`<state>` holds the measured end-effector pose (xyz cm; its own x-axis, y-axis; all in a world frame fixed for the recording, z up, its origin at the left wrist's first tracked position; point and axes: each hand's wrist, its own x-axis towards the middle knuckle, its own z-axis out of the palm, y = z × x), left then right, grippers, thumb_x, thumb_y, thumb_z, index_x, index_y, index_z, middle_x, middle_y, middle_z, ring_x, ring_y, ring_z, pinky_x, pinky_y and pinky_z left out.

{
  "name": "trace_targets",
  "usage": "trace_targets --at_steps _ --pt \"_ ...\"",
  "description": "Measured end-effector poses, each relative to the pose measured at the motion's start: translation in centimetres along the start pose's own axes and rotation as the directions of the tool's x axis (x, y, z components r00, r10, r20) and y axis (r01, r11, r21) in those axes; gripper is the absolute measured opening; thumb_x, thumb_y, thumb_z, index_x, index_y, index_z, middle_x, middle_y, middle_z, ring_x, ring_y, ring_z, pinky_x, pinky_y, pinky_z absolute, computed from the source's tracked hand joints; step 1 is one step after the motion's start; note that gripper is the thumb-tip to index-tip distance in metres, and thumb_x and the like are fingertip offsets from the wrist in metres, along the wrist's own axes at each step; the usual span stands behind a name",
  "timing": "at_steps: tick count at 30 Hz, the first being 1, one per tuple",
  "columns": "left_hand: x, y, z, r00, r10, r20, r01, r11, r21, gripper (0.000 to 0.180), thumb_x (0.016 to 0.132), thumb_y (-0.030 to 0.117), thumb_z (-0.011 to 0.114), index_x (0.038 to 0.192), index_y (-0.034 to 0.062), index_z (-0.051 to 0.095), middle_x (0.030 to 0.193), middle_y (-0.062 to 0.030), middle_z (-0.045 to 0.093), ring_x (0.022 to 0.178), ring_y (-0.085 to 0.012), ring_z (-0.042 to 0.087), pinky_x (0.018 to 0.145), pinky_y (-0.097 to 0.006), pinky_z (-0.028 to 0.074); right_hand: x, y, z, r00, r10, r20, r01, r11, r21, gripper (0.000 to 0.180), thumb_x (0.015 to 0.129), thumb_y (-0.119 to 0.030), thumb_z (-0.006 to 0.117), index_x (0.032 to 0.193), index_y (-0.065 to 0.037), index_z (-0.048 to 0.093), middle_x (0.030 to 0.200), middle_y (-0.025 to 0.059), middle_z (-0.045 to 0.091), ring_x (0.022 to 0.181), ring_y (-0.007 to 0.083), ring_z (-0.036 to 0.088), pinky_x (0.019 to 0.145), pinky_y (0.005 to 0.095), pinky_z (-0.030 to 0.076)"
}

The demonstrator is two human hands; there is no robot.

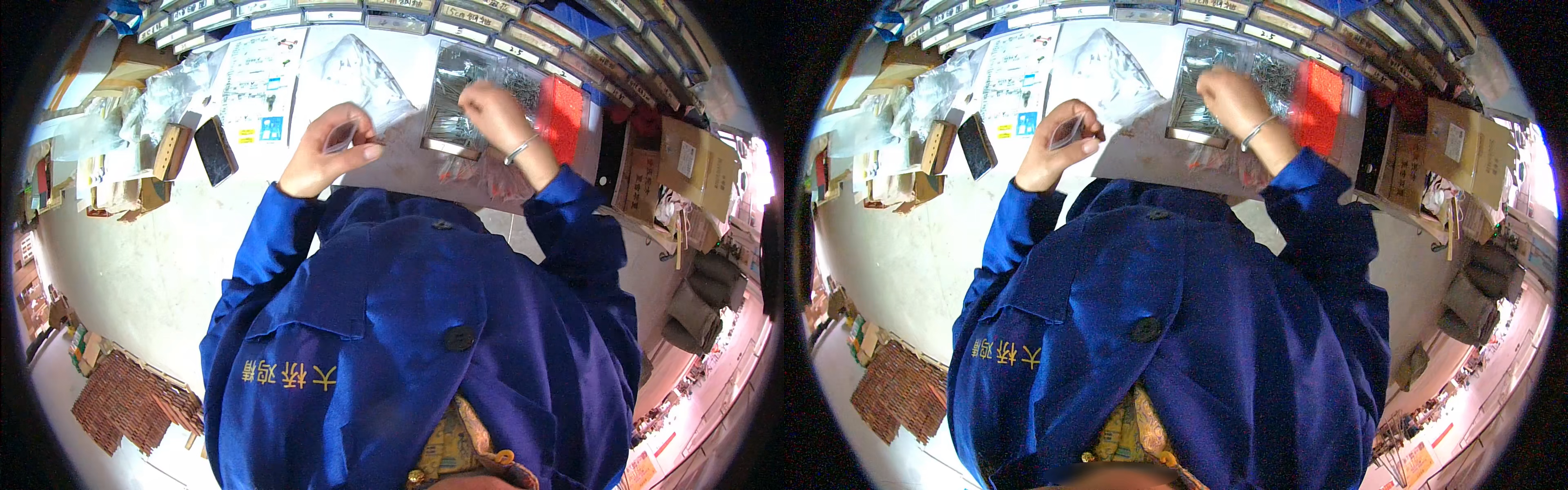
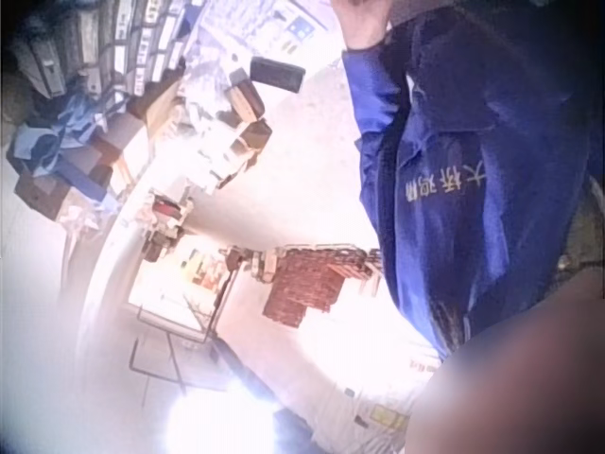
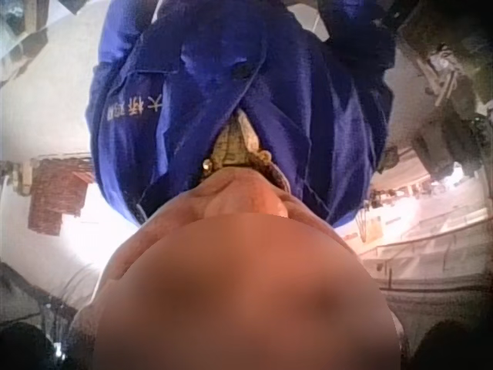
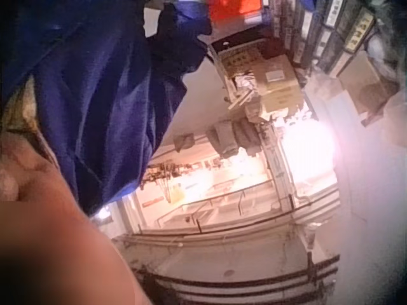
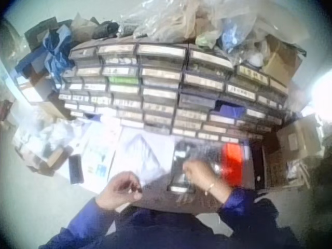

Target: The person repeatedly picks small metal fasteners from labeled bins and places them into small clear plastic bags. They seal each bag and set it aside on the counter. The person also handles a red foam block and a printed instruction sheet during the process.

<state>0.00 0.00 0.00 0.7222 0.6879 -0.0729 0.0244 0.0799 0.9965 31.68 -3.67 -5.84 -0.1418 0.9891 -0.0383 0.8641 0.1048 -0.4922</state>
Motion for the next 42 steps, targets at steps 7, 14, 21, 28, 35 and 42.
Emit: trace_targets --at_steps 7,14,21,28,35,42 --pt "-4.0 -3.5 1.5 0.983 -0.165 -0.074 0.139 0.951 -0.278 0.017 0.085 0.011 0.073 0.09 0.0057 0.057 0.085 0.0012 0.055 0.083 -0.0085 0.05 0.078 -0.024 0.04 -0.5 0.5 6.0 0.965 0.057 0.257 0.017 0.961 -0.276 0.012 0.086 -0.009 0.057 0.089 -0.004 0.067 0.101 0.0173 0.06 0.095 0.0367 0.064 0.083 0.0447 0.054" --pt "-5.0 -4.2 2.0 0.982 -0.15 -0.115 0.109 0.946 -0.305 0.017 0.085 0.012 0.073 0.09 0.0053 0.058 0.085 0.0005 0.057 0.083 -0.0089 0.051 0.079 -0.024 0.04 0.0 2.3 6.5 0.975 -0.009 0.22 0.058 0.974 -0.218 0.009 0.084 -0.009 0.06 0.087 -0.004 0.066 0.096 0.0188 0.061 0.09 0.0381 0.064 0.079 0.0458 0.053" --pt "-5.7 -4.3 2.4 0.98 -0.159 -0.117 0.113 0.939 -0.326 0.017 0.085 0.013 0.073 0.09 0.006 0.058 0.086 0.0003 0.058 0.082 -0.0088 0.051 0.078 -0.024 0.041 -0.3 4.5 5.2 0.996 0.09 0.027 -0.075 0.939 -0.337 0.007 0.081 -0.012 0.065 0.082 -0.006 0.062 0.091 0.0153 0.061 0.084 0.0381 0.062 0.073 0.0469 0.051" --pt "-6.5 -4.3 2.2 0.978 -0.159 -0.133 0.109 0.939 -0.325 0.018 0.085 0.014 0.074 0.09 0.0056 0.058 0.085 0.0003 0.057 0.081 -0.0084 0.051 0.076 -0.024 0.041 0.2 5.5 5.0 0.992 0.09 0.09 -0.055 0.941 -0.335 0.01 0.082 -0.013 0.064 0.076 -0.006 0.06 0.084 0.015 0.062 0.08 0.0372 0.063 0.069 0.0454 0.05" --pt "-6.5 -4.4 2.5 0.978 -0.16 -0.131 0.106 0.932 -0.347 0.017 0.085 0.013 0.073 0.09 0.0052 0.058 0.087 0.0002 0.057 0.081 -0.0085 0.051 0.078 -0.024 0.041 2.0 3.8 4.8 0.991 0.131 0.011 -0.131 0.991 -0.037 0.019 0.082 -0.024 0.067 0.09 -0.007 0.065 0.094 0.0181 0.067 0.091 0.039 0.065 0.076 0.0475 0.052" --pt "-7.0 -3.6 2.1 0.976 -0.16 -0.148 0.111 0.95 -0.292 0.018 0.085 0.013 0.073 0.091 0.0047 0.058 0.087 0.0001 0.057 0.081 -0.0084 0.051 0.077 -0.024 0.041 5.9 2.7 7.4 0.913 0.403 -0.062 -0.407 0.893 -0.19 0.027 0.083 -0.029 0.069 0.097 -0.006 0.07 0.101 0.0212 0.068 0.096 0.0412 0.065 0.082 0.0481 0.053"
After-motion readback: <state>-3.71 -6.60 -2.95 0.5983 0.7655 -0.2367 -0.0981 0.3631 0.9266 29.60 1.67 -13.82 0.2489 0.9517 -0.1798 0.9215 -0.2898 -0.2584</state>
